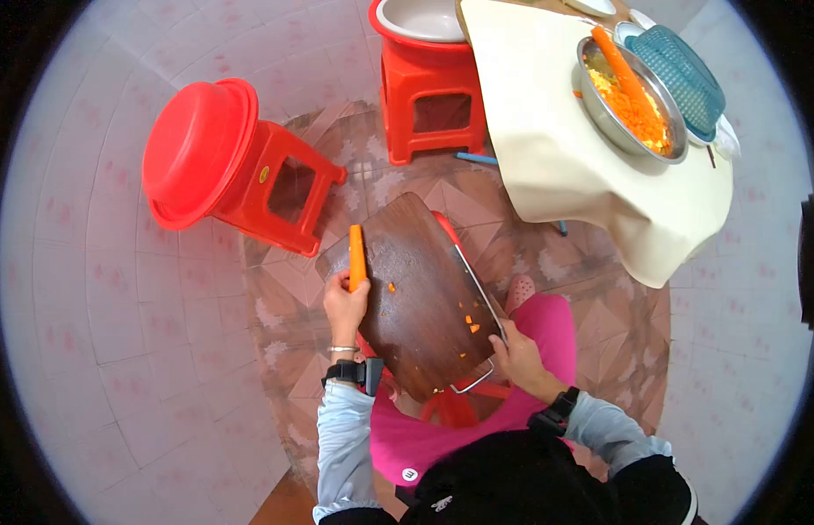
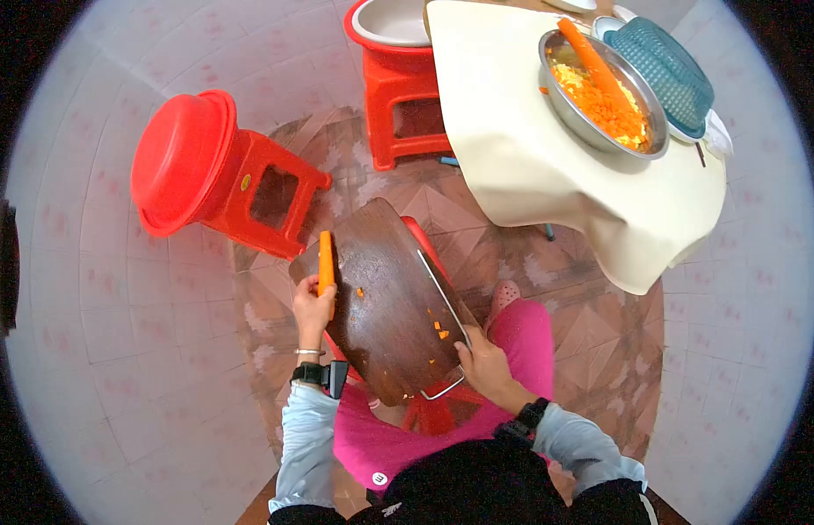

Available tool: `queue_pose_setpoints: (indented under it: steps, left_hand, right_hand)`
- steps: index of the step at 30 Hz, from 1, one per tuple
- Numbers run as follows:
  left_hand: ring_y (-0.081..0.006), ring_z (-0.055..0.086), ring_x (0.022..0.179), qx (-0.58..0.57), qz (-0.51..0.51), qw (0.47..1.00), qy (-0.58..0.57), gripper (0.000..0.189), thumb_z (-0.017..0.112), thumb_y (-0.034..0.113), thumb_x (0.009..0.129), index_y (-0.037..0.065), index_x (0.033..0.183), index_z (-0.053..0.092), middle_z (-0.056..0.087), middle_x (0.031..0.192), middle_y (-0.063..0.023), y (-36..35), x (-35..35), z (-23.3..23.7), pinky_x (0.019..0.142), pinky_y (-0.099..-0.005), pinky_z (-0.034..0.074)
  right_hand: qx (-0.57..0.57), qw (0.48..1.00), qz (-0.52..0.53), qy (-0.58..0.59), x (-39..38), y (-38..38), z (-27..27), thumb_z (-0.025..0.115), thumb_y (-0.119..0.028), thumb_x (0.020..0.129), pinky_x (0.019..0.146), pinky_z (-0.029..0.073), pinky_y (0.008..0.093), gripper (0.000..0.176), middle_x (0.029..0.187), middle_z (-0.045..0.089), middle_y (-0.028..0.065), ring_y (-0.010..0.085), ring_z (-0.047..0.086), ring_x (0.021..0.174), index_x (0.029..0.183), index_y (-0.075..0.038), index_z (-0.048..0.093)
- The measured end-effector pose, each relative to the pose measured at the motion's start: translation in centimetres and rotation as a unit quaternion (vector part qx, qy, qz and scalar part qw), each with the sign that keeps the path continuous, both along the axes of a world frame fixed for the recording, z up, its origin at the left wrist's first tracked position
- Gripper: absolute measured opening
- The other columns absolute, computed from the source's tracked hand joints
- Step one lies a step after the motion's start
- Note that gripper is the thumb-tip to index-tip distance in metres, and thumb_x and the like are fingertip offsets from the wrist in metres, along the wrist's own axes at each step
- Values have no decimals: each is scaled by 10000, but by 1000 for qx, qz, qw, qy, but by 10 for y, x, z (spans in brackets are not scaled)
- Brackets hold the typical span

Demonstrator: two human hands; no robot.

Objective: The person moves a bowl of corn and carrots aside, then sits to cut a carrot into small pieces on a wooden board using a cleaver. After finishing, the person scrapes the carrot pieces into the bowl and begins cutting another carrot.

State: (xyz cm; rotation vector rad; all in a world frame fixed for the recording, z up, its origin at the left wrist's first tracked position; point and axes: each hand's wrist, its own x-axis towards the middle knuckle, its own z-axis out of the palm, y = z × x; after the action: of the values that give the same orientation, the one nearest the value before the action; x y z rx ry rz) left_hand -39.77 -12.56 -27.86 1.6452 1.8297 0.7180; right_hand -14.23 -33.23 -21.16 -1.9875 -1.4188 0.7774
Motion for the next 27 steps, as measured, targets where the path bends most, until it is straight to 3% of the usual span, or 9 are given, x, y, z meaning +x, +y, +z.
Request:
queue_pose_setpoints:
  steps: [1,3,5,8,10,16,19,24,27]
  left_hand:
    - [-234,631,686,5,3,1000,-5,322,704,190,749,23,1013,625,643,775,-93,-11,-5,1,628,-347,505]
    - [-125,605,672,-141,98,935,-311,274,686,156,803,8,1024,619,633,776,-44,-35,-18,8,603,-264,485]
    - [-85,591,677,-153,99,917,-356,244,653,124,848,-7,1049,608,630,820,-27,-74,-23,37,569,-222,464]
    - [-94,574,677,-138,102,906,-388,251,626,126,873,17,1097,600,611,806,-9,-120,-40,41,586,-228,459]
    - [-96,552,667,-219,148,838,-477,295,644,162,880,32,1137,584,582,786,2,-147,-43,69,578,-234,445]
    - [-99,534,671,-181,143,818,-528,328,596,203,913,34,1191,556,573,810,4,-210,-53,90,600,-239,428]
    - [-100,537,722,-181,155,787,-569,349,550,163,917,20,1234,528,573,834,3,-235,-58,90,626,-252,432]
    - [-190,573,907,-164,131,816,-539,420,570,97,870,7,1273,491,578,1107,-85,-274,-61,96,732,-312,493]
    - [-205,579,941,-122,145,844,-501,444,604,82,862,8,1277,467,584,1116,-99,-290,-55,103,723,-325,498]
  right_hand:
    - [-13,1000,1,13,-6,-3,-9,531,-168,914,577,473,497,240,718,600,235,442,604,697,1114,-43,490]
    - [-16,999,13,26,-16,3,-19,529,-161,914,576,474,499,239,715,599,244,448,605,699,1116,-39,489]
    - [16,994,-6,106,-30,9,-21,543,-136,911,552,459,476,213,690,580,235,436,610,688,1087,-23,504]
    - [63,997,8,52,-27,21,-13,548,-165,907,537,444,496,206,665,574,240,445,597,667,1048,-21,505]
    - [48,998,27,17,-19,9,-7,554,-198,902,546,436,525,208,644,572,238,444,597,669,1031,-42,507]
    - [-21,979,198,32,-6,-42,9,534,-236,907,608,469,545,224,724,615,258,466,606,720,1051,-64,532]
    - [19,973,228,-13,-4,-39,-4,542,-242,899,620,473,547,228,744,622,263,464,610,717,1038,-63,554]
    - [61,988,137,-43,-16,-11,-21,535,-254,893,616,480,555,252,707,619,251,455,614,697,1025,-41,515]
    - [43,992,116,-6,-43,1,-15,549,-261,892,624,471,549,239,737,614,267,458,607,724,1010,-55,519]
